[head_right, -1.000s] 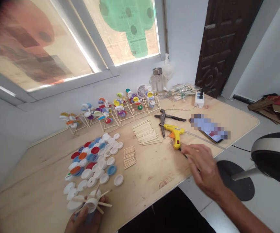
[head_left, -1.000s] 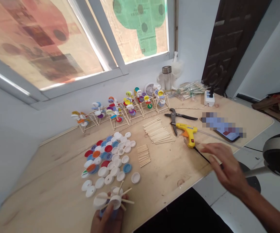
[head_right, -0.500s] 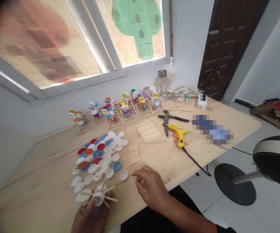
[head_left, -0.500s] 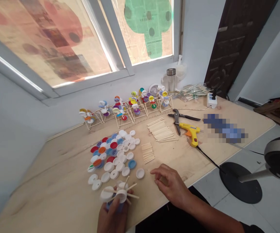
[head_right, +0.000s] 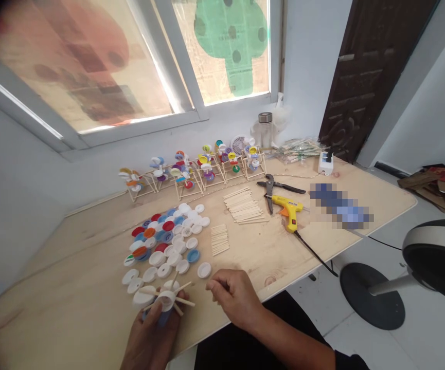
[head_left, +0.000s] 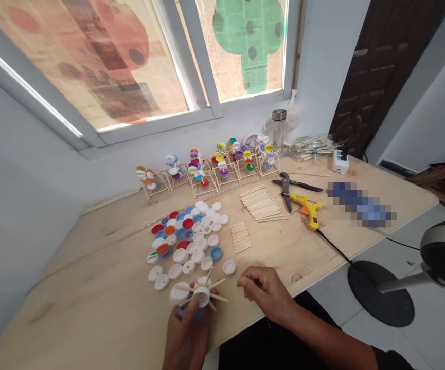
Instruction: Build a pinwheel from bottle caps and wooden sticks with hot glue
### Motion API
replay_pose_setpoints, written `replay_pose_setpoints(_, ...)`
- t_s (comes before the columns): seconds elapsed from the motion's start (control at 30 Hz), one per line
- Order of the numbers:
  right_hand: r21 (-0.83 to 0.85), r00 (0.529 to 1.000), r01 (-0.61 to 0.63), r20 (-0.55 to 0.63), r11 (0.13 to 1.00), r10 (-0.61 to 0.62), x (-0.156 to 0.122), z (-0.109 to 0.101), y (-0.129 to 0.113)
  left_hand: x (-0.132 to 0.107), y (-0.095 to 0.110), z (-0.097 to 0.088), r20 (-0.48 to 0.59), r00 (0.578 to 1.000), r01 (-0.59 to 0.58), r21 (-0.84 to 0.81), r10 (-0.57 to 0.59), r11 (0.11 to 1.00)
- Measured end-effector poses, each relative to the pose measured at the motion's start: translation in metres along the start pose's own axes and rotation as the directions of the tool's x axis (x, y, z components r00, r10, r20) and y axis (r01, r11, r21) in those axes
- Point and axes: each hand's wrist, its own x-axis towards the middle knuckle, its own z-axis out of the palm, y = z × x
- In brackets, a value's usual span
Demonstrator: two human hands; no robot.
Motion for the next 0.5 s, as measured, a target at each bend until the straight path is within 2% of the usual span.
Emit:
replay_pose_setpoints(0.2, -0.13, 0.997, 0.038, -0.061, 0.991, -0.046, -0.021, -0.025, -0.007, 0.003, -0.001, 0.004, -0.031, 0.999, 0.026, -0.046, -0.027, 0.999)
replay_pose_setpoints(0.3, -0.177, 0.997, 0.019, -0.067, 0.984, -0.032, -0.033, -0.034, -0.004, 0.004, -0.002, 0.007, -0.053, 0.998, 0.027, -0.067, -0.031, 0.997)
replay_pose_setpoints(0.5, -0.192, 0.999, -0.006, -0.043, 0.981, -0.002, -0.037, -0.027, -0.002, 0.0, -0.009, 0.013, -0.005, 1.0, 0.027, -0.084, -0.028, 0.996)
